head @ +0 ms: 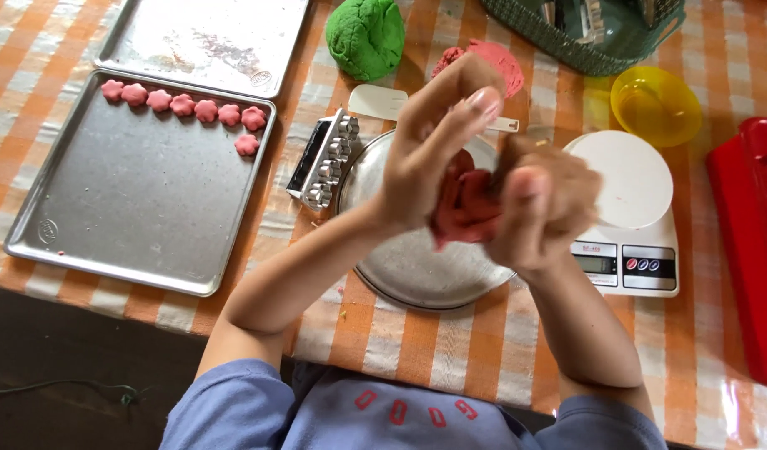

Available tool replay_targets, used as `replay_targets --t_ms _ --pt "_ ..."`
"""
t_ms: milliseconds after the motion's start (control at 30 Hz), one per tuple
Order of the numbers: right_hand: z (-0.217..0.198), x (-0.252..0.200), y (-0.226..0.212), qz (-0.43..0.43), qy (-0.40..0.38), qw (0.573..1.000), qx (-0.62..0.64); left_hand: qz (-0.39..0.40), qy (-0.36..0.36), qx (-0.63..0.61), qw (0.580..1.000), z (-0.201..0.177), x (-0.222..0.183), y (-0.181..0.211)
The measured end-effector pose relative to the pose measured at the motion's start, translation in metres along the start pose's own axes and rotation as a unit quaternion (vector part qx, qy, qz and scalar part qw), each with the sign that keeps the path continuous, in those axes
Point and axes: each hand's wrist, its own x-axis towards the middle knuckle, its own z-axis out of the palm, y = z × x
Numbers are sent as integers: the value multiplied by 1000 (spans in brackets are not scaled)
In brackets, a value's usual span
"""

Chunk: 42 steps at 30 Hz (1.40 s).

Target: Kneading and shaping a portion of pink dough on a metal plate.

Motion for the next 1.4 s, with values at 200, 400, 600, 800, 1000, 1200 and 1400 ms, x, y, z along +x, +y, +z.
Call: replay_targets --t_ms 200,400,600,800,1000,1200,1400 --pt "21 18 -40 -17 -119 991 52 -85 -142 106 981 -17 2 23" --pt "14 7 -37 54 44 996 -56 32 42 114 992 0 -22 14" --pt "20 6 -36 -26 -163 983 76 157 168 -38 972 -31 -25 -33" --pt "11 28 -37 -84 -151 985 -9 216 220 73 948 -7 -18 -15" --pt "-33 17 -26 94 -53 989 100 146 113 199 962 15 -23 -22" --pt "-40 30 4 343 -96 656 666 420 -28 611 671 17 -46 -52" --pt "-14 25 -20 404 124 682 598 357 -107 464 803 3 -24 -20"
